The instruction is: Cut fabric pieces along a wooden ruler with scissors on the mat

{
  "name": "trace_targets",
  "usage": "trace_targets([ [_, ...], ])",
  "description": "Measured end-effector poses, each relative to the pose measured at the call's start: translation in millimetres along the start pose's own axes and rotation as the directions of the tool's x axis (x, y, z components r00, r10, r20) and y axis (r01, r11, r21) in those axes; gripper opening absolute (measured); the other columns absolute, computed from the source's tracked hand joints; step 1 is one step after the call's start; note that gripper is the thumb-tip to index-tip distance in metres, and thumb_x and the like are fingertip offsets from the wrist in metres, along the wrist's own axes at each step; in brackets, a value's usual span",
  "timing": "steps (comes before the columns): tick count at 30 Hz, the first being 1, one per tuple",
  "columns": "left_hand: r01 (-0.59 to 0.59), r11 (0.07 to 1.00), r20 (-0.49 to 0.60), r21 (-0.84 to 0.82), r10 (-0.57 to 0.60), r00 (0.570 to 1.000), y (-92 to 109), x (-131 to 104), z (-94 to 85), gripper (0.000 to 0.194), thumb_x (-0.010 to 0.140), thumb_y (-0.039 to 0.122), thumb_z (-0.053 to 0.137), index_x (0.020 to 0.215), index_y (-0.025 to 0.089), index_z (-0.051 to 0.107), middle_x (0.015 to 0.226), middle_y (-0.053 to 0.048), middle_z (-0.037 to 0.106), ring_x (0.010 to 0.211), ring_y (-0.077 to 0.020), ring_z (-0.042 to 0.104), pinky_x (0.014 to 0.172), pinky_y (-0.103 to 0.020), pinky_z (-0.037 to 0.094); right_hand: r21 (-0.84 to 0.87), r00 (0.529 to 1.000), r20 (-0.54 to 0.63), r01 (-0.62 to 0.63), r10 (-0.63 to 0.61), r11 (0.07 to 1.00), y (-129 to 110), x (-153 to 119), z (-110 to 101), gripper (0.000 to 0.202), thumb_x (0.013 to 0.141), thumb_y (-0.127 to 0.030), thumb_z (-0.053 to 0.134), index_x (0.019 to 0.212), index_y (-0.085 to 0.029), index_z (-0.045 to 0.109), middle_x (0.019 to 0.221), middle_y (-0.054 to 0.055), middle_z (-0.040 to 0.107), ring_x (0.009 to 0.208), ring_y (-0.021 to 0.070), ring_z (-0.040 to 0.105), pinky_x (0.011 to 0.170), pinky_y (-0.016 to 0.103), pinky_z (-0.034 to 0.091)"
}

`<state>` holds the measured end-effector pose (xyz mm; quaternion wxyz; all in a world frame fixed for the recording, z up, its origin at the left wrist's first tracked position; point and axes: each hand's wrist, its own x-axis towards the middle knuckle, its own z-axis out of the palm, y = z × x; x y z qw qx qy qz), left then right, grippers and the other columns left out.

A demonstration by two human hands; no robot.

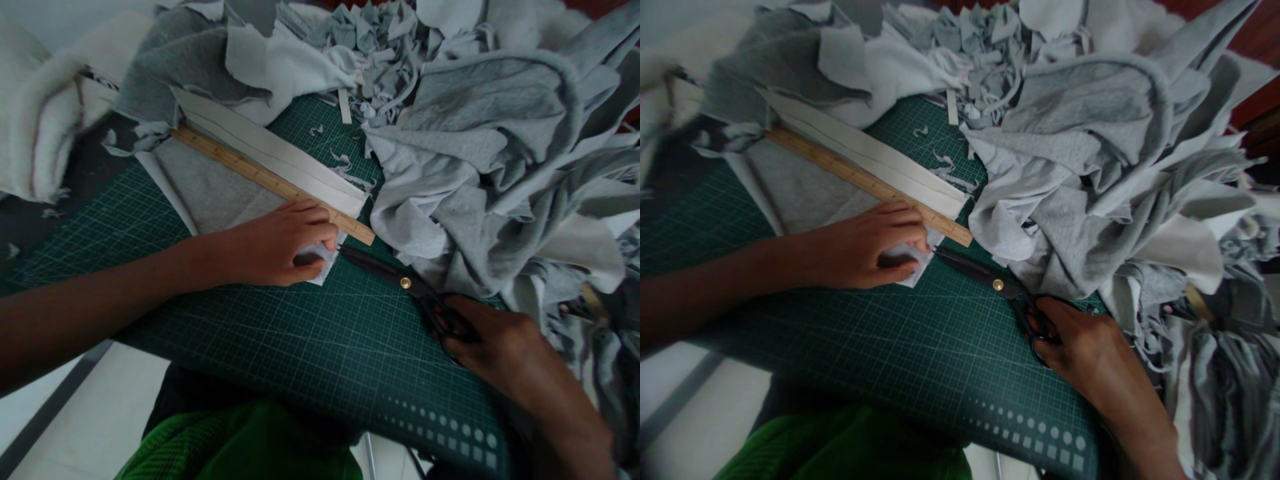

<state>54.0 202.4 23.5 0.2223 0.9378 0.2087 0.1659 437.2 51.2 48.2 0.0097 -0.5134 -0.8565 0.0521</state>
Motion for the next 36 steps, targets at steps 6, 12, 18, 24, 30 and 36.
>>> trace_targets([
  [6,-0.017,1.000,-0.023,-0.016,0.017,1.000,-1,0,0.9,0.007,0.095,0.018,0.068,0.101,0.020,0.065,0.106,-0.007,0.068,0.110,-0.0267,0.062,0.104,-0.039,0.045,-0.035,0.999,-0.035,0.009,-0.010,0.999,-10,1,1,0.025,0.090,-0.017,0.060,0.109,-0.022,0.076,0.088,0.005,0.084,0.066,0.0227,0.080,0.055,0.028,0.056],
  [12,-0.011,1.000,-0.015,-0.008,0.011,1.000,-1,0,0.3,0.006,0.095,0.018,0.069,0.100,0.020,0.065,0.105,-0.007,0.068,0.110,-0.0268,0.062,0.103,-0.038,0.044,-0.005,1.000,-0.014,-0.018,0.017,1.000,-15,-3,4,0.027,0.094,-0.016,0.058,0.114,-0.022,0.075,0.095,0.006,0.085,0.072,0.0240,0.082,0.056,0.029,0.056],
  [18,-0.021,1.000,-0.015,-0.016,0.021,1.000,-1,-1,0.3,0.006,0.096,0.018,0.068,0.101,0.020,0.066,0.106,-0.008,0.069,0.110,-0.0267,0.062,0.103,-0.038,0.044,-0.014,0.997,-0.019,-0.074,0.073,0.997,-19,-12,6,0.029,0.099,-0.016,0.059,0.125,-0.021,0.073,0.110,0.010,0.086,0.082,0.0272,0.084,0.064,0.033,0.062],
  [24,-0.018,1.000,-0.005,-0.011,0.018,1.000,-1,-1,0.0,0.005,0.097,0.018,0.067,0.102,0.019,0.066,0.106,-0.007,0.068,0.110,-0.0261,0.062,0.103,-0.037,0.044,-0.027,0.997,-0.042,-0.068,0.067,0.997,-20,-13,8,0.028,0.101,-0.015,0.056,0.122,-0.019,0.073,0.111,0.010,0.086,0.082,0.0268,0.085,0.063,0.033,0.063],
  [30,-0.014,1.000,-0.014,-0.005,0.013,1.000,-1,-1,1.2,0.007,0.097,0.019,0.068,0.103,0.020,0.066,0.107,-0.007,0.067,0.112,-0.0257,0.062,0.105,-0.036,0.044,-0.070,0.993,-0.110,0.044,-0.052,0.997,-11,-5,-6,0.025,0.099,-0.016,0.059,0.120,-0.019,0.073,0.099,0.007,0.087,0.074,0.0239,0.084,0.061,0.027,0.064],
  [36,-0.008,1.000,-0.006,-0.008,0.008,1.000,-1,0,0.0,0.007,0.095,0.019,0.069,0.102,0.020,0.066,0.108,-0.007,0.068,0.111,-0.0260,0.062,0.106,-0.037,0.044,-0.088,0.991,-0.109,0.062,-0.071,0.994,-7,-1,-8,0.027,0.096,-0.017,0.059,0.119,-0.018,0.073,0.095,0.007,0.087,0.071,0.0238,0.084,0.058,0.026,0.063],
])
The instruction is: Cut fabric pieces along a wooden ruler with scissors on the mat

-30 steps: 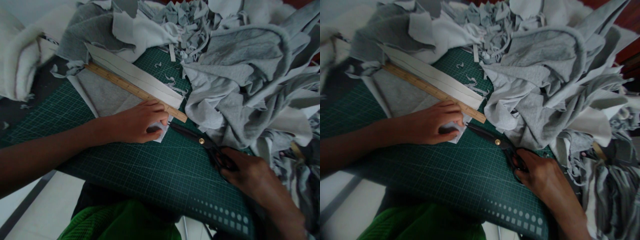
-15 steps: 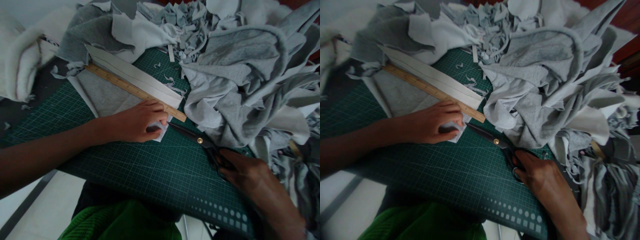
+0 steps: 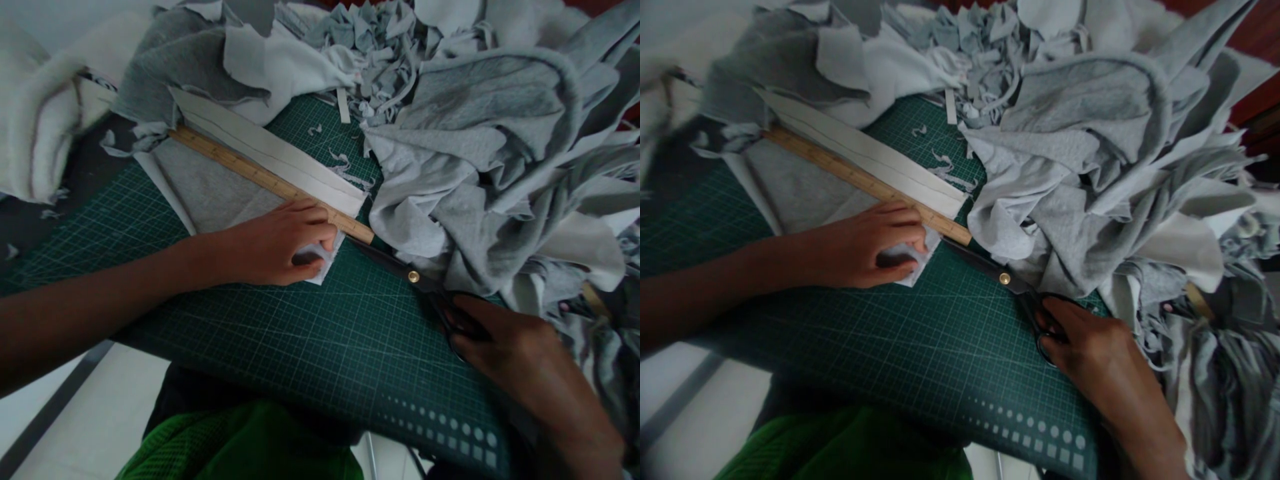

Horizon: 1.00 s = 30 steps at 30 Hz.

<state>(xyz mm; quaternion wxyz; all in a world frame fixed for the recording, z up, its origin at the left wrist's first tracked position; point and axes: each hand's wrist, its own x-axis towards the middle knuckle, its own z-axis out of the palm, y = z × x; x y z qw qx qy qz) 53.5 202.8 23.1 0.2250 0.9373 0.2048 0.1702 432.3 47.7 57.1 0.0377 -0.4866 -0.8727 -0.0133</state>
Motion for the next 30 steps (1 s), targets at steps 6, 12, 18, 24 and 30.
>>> trace_targets([
  [6,-0.007,1.000,-0.006,0.004,0.007,1.000,0.5,1.0,-0.2,0.006,0.096,0.018,0.069,0.101,0.019,0.067,0.105,-0.007,0.068,0.109,-0.0259,0.062,0.104,-0.037,0.044,-0.012,0.999,0.019,-0.036,0.036,0.999,0.5,-0.5,4.5,0.028,0.092,-0.019,0.060,0.116,-0.021,0.074,0.092,0.005,0.086,0.067,0.0233,0.083,0.054,0.027,0.061],
  [12,-0.014,1.000,-0.014,-0.006,0.013,1.000,0.7,-0.1,0.0,0.010,0.096,0.016,0.069,0.105,0.019,0.068,0.109,-0.007,0.069,0.111,-0.0254,0.063,0.106,-0.036,0.044,-0.005,0.999,0.017,-0.041,0.041,0.999,-2.3,1.2,0.3,0.025,0.093,-0.018,0.061,0.115,-0.020,0.074,0.091,0.005,0.086,0.067,0.0217,0.082,0.056,0.026,0.059],
  [18,-0.010,0.999,0.014,-0.047,0.011,1.000,-0.9,-1.1,-3.9,0.012,0.098,0.018,0.071,0.109,0.020,0.073,0.111,-0.006,0.072,0.115,-0.0250,0.064,0.108,-0.035,0.044,-0.027,1.000,-0.003,-0.012,0.012,1.000,0.1,1.3,0.5,0.023,0.094,-0.018,0.061,0.114,-0.019,0.073,0.090,0.006,0.085,0.065,0.0222,0.082,0.053,0.026,0.058],
  [24,-0.014,0.995,0.062,-0.097,0.020,0.998,-5.3,-1.9,-7.7,0.015,0.104,0.024,0.068,0.114,0.025,0.079,0.114,-0.005,0.074,0.117,-0.0237,0.064,0.111,-0.034,0.043,0.016,0.998,0.032,-0.045,0.045,0.999,1.2,-0.7,-2.3,0.021,0.089,-0.015,0.062,0.105,-0.024,0.073,0.087,0.003,0.085,0.064,0.0231,0.082,0.048,0.027,0.056],
  [30,-0.001,0.995,0.080,-0.097,0.009,0.997,-5.1,-1.2,-8.9,0.017,0.104,0.024,0.067,0.115,0.025,0.080,0.115,-0.005,0.074,0.117,-0.0232,0.064,0.110,-0.034,0.043,0.021,0.999,0.032,-0.034,0.033,0.999,0.3,-1.8,-2.0,0.027,0.092,-0.017,0.062,0.117,-0.021,0.073,0.095,0.005,0.086,0.070,0.0231,0.084,0.054,0.027,0.060],
])
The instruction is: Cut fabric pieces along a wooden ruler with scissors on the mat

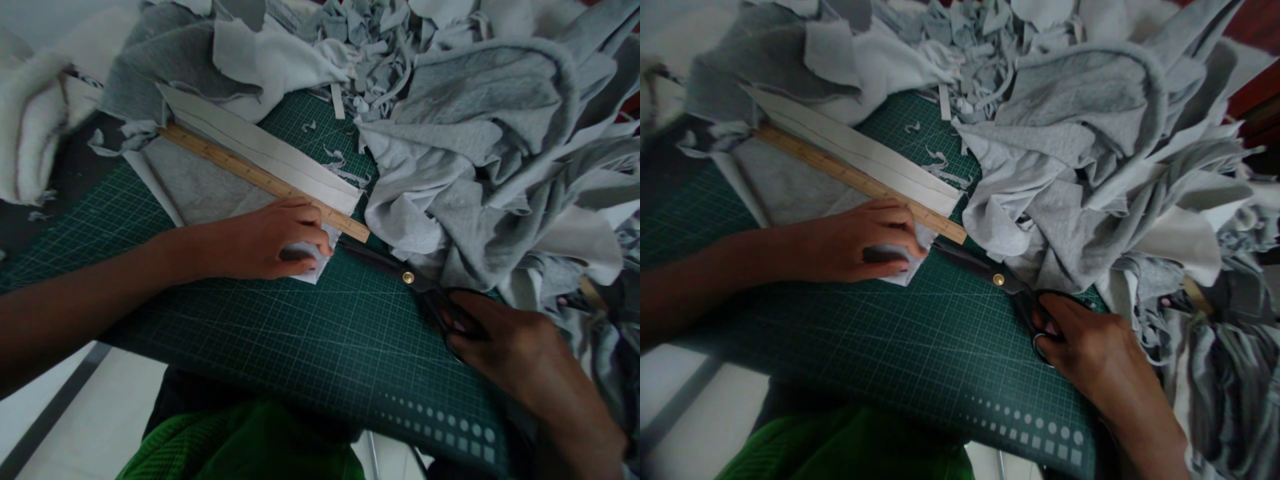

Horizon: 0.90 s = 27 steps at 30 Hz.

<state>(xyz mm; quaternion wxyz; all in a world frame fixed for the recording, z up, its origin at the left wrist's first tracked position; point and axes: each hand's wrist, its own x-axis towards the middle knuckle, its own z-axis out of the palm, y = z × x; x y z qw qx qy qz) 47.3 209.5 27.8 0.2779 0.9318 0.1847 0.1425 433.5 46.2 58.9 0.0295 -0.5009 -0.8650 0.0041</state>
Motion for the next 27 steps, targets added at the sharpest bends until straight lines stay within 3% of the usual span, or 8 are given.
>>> trace_targets([
  [27,-0.015,1.000,-0.017,0.003,0.015,1.000,0.5,0.0,1.6,0.015,0.104,0.024,0.066,0.112,0.024,0.079,0.113,-0.006,0.074,0.118,-0.0243,0.064,0.113,-0.036,0.042,0.022,0.999,0.033,-0.011,0.011,1.000,-0.4,0.0,6.7,0.031,0.093,-0.016,0.062,0.121,-0.021,0.073,0.096,0.004,0.086,0.067,0.0203,0.081,0.055,0.025,0.058],
])
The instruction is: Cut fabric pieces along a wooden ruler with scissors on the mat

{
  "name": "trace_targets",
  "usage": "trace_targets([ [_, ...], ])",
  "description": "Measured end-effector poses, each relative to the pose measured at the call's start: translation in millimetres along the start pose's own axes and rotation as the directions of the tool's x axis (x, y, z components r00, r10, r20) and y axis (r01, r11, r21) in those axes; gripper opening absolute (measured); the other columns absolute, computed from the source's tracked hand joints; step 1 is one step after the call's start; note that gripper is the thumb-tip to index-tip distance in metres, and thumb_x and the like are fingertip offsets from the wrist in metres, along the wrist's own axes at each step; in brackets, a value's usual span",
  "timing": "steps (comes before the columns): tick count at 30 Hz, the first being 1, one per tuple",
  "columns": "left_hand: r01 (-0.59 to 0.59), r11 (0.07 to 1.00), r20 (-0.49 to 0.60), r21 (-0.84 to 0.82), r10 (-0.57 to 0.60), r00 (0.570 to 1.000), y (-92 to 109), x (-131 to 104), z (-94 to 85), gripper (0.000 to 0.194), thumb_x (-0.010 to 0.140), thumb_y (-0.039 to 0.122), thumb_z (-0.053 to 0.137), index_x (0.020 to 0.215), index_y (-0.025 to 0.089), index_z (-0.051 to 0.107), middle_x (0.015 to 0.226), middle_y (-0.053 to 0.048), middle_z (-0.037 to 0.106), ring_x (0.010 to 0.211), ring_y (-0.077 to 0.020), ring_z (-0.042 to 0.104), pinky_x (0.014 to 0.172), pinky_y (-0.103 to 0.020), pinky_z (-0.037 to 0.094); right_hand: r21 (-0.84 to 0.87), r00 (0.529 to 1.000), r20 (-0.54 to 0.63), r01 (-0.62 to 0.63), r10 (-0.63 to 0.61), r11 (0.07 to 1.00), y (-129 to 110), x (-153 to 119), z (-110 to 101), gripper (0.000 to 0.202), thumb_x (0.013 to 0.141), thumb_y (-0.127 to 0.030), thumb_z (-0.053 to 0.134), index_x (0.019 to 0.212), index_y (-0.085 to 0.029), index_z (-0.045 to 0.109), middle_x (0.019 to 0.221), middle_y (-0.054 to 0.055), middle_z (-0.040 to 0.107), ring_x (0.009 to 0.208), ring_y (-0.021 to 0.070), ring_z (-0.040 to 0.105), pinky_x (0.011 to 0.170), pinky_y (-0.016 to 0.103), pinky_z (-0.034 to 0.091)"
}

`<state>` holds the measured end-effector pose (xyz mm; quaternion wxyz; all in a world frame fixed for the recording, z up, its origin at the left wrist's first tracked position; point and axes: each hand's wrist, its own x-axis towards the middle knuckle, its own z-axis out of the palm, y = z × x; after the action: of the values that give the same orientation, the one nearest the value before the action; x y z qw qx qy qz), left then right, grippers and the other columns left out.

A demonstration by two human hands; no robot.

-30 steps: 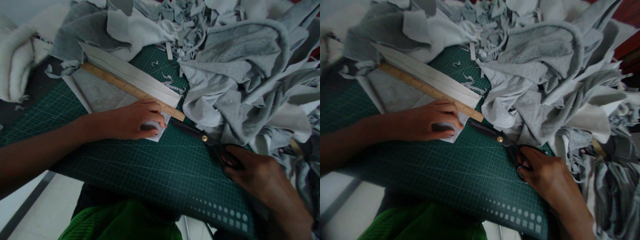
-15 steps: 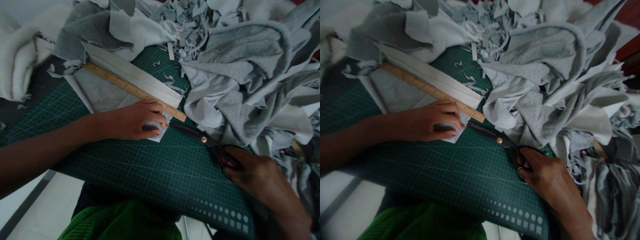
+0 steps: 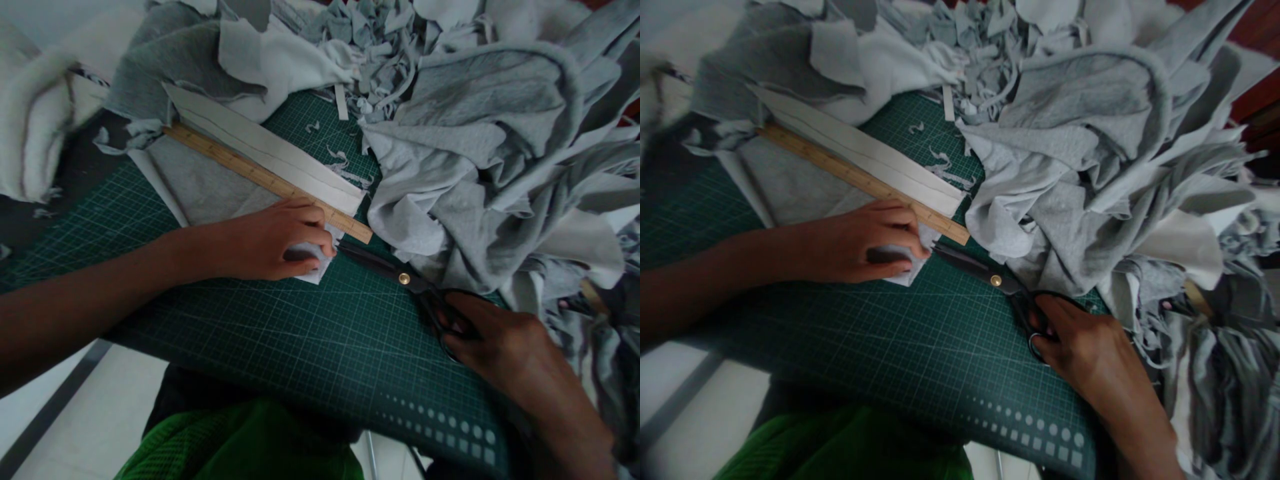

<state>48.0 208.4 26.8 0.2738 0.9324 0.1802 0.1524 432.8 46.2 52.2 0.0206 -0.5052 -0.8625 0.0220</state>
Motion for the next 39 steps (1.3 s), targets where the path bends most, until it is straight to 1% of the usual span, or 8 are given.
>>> trace_targets([
  [8,0.003,1.000,-0.002,-0.007,-0.003,1.000,1,0,-0.7,0.015,0.102,0.023,0.068,0.111,0.025,0.080,0.114,-0.005,0.076,0.116,-0.0234,0.065,0.111,-0.034,0.043,0.016,0.999,0.040,-0.024,0.023,1.000,-1,-1,0,0.026,0.095,-0.016,0.063,0.118,-0.022,0.074,0.099,0.005,0.086,0.074,0.0237,0.083,0.058,0.028,0.060],
  [14,0.005,1.000,0.000,-0.001,-0.005,1.000,0,0,-0.5,0.016,0.104,0.024,0.067,0.113,0.024,0.079,0.114,-0.006,0.075,0.118,-0.0241,0.064,0.113,-0.035,0.043,0.043,0.999,0.048,-0.027,0.025,0.999,-1,-6,0,0.033,0.094,-0.014,0.065,0.124,-0.022,0.075,0.108,0.007,0.087,0.084,0.0262,0.085,0.063,0.029,0.063],
  [17,0.002,1.000,-0.004,-0.011,-0.002,1.000,0,-1,-0.4,0.016,0.103,0.023,0.067,0.113,0.024,0.079,0.114,-0.006,0.075,0.118,-0.0242,0.064,0.113,-0.036,0.043,0.026,0.999,0.015,-0.033,0.032,0.999,-4,-8,3,0.034,0.097,-0.014,0.062,0.129,-0.020,0.073,0.111,0.009,0.087,0.087,0.0272,0.085,0.067,0.030,0.065],
  [21,0.003,1.000,-0.005,-0.015,-0.003,1.000,0,-1,-0.1,0.017,0.103,0.023,0.067,0.114,0.023,0.080,0.114,-0.007,0.075,0.117,-0.0243,0.064,0.112,-0.037,0.043,-0.006,0.997,-0.036,-0.064,0.064,0.998,-8,-8,4,0.031,0.099,-0.014,0.057,0.124,-0.020,0.073,0.108,0.010,0.087,0.080,0.0267,0.085,0.062,0.031,0.063],
  [26,0.005,1.000,-0.007,0.000,-0.005,1.000,0,-1,0.5,0.017,0.103,0.024,0.067,0.114,0.024,0.080,0.118,-0.007,0.075,0.120,-0.0245,0.063,0.115,-0.037,0.042,0.021,0.998,-0.043,-0.039,0.040,0.999,1,-7,-3,0.035,0.094,-0.017,0.063,0.126,-0.023,0.076,0.102,0.006,0.087,0.077,0.0259,0.084,0.063,0.030,0.065],
  [31,0.006,1.000,-0.008,0.005,-0.005,1.000,1,0,0.1,0.017,0.103,0.024,0.067,0.114,0.025,0.080,0.114,-0.006,0.075,0.119,-0.0247,0.064,0.115,-0.037,0.043,-0.010,0.999,-0.014,-0.046,0.046,0.999,4,-4,-5,0.025,0.092,-0.018,0.061,0.110,-0.025,0.077,0.090,0.004,0.085,0.066,0.0239,0.081,0.052,0.029,0.059],
  [36,-0.002,1.000,-0.009,-0.008,0.002,1.000,1,0,-0.1,0.016,0.102,0.022,0.069,0.113,0.024,0.080,0.111,-0.006,0.075,0.114,-0.0241,0.064,0.111,-0.036,0.044,-0.077,0.999,-0.048,-0.019,0.016,0.997,-1,0,-2,0.030,0.092,-0.019,0.060,0.119,-0.020,0.075,0.093,0.005,0.086,0.064,0.0225,0.082,0.054,0.028,0.059],
  [39,0.003,1.000,-0.011,-0.007,-0.003,1.000,1,0,-0.2,0.015,0.102,0.023,0.069,0.112,0.024,0.080,0.112,-0.006,0.075,0.114,-0.0240,0.064,0.111,-0.035,0.043,-0.067,0.999,-0.044,0.016,-0.019,0.998,-1,2,-3,0.027,0.092,-0.018,0.060,0.115,-0.020,0.074,0.090,0.004,0.086,0.065,0.0216,0.082,0.054,0.027,0.059],
])
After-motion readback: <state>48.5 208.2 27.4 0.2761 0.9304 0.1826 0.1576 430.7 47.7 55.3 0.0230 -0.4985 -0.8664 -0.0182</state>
